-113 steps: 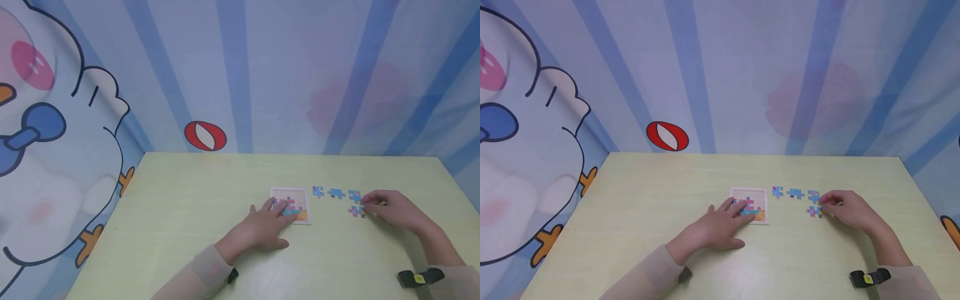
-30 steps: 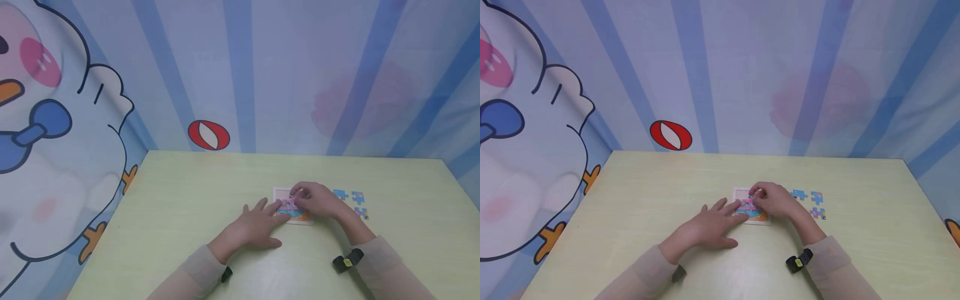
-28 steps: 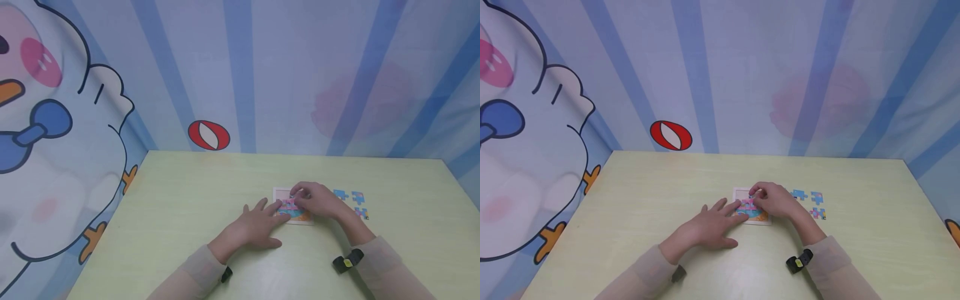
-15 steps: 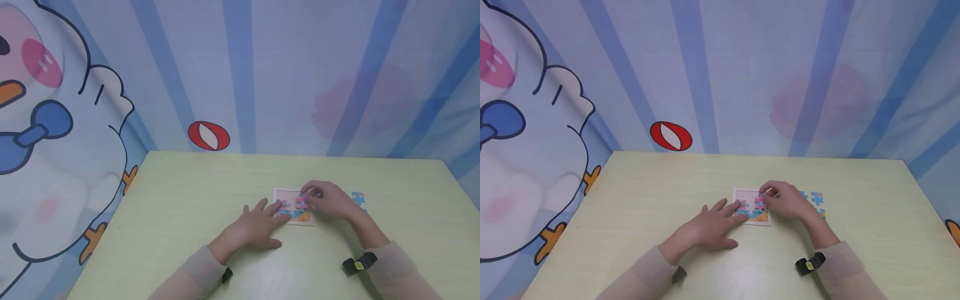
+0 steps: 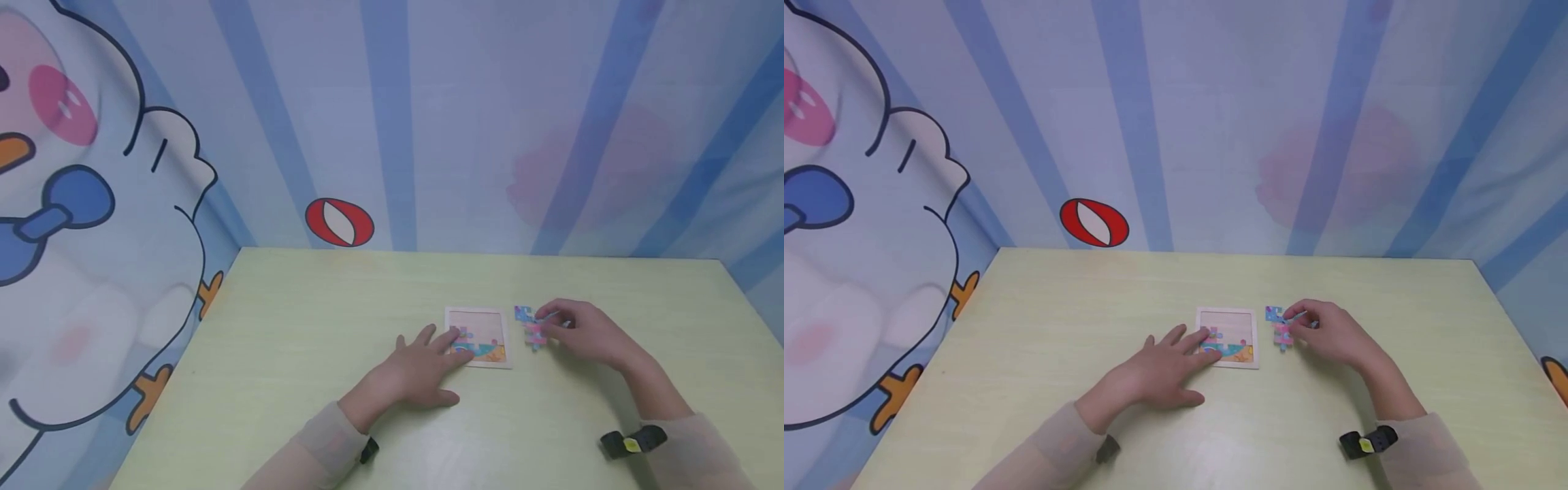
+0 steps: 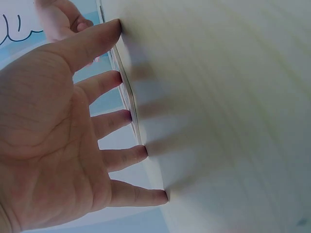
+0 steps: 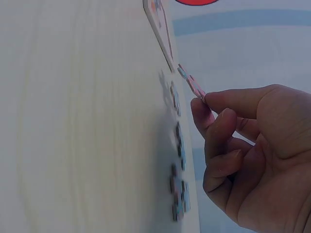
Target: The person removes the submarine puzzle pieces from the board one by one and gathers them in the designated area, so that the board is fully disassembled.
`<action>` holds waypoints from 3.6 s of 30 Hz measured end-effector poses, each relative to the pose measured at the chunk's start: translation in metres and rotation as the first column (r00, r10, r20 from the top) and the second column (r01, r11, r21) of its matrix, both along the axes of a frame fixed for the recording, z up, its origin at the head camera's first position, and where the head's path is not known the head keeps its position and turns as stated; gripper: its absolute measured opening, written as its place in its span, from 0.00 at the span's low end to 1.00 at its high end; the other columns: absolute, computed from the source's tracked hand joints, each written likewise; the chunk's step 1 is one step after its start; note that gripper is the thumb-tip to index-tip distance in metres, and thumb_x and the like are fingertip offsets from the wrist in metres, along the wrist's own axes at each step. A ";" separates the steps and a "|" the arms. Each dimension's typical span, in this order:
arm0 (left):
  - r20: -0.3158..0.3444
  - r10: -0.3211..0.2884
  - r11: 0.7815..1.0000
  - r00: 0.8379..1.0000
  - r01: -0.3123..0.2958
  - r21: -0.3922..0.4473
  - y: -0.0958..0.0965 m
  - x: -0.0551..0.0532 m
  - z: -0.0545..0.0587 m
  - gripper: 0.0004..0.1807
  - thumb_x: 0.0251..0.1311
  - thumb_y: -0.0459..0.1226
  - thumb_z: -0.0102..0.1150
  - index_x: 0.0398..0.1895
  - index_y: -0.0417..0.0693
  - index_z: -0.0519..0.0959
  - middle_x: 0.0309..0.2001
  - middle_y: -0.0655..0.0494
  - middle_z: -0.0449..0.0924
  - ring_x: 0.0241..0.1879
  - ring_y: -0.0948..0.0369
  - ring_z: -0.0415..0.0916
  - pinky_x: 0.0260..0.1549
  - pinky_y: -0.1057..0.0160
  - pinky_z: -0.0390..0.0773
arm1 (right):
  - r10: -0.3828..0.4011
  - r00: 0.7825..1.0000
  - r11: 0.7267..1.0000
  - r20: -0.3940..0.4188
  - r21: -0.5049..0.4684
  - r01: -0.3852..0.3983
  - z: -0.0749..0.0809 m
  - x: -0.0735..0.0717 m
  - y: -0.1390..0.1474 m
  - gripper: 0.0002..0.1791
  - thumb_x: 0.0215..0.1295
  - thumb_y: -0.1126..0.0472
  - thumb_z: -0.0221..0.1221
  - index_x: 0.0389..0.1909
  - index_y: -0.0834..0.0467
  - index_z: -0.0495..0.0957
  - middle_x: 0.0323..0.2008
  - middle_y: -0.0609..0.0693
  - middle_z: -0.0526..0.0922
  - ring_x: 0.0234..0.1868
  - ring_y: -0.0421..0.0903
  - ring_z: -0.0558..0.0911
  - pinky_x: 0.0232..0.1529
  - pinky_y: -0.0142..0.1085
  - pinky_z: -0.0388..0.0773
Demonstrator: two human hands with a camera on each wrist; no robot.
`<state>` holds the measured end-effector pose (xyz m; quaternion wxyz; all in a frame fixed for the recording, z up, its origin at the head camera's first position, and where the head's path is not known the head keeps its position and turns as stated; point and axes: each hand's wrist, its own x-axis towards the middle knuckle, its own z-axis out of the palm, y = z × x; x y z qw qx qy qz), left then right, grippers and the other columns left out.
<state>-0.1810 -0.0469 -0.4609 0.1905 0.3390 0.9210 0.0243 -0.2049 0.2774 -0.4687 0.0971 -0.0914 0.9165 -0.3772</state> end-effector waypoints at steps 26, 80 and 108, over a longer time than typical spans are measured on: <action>0.015 0.008 1.000 1.000 -0.008 0.020 -0.001 0.002 0.002 0.40 0.68 0.58 0.62 0.82 0.73 0.59 0.84 0.59 0.43 0.81 0.43 0.42 0.65 0.25 0.57 | -0.012 1.000 0.998 0.006 0.058 0.012 -0.009 0.011 0.029 0.12 0.74 0.59 0.62 0.53 0.59 0.83 0.39 0.49 0.85 0.37 0.47 0.79 0.36 0.42 0.76; 0.003 0.029 0.999 1.000 -0.029 0.022 -0.016 0.005 -0.001 0.41 0.68 0.60 0.61 0.82 0.74 0.57 0.84 0.53 0.45 0.81 0.42 0.43 0.67 0.27 0.58 | 0.099 0.995 0.995 -0.011 -0.006 -0.099 -0.005 -0.002 -0.065 0.09 0.72 0.58 0.64 0.49 0.56 0.85 0.37 0.47 0.83 0.39 0.47 0.78 0.42 0.44 0.75; -0.011 0.024 1.000 1.000 -0.024 0.004 -0.015 0.004 -0.002 0.42 0.69 0.61 0.59 0.83 0.74 0.55 0.84 0.54 0.43 0.81 0.43 0.42 0.66 0.26 0.59 | 0.164 0.986 0.986 0.019 0.030 -0.164 0.000 -0.015 -0.108 0.15 0.70 0.57 0.64 0.53 0.60 0.84 0.38 0.47 0.83 0.36 0.44 0.78 0.41 0.42 0.76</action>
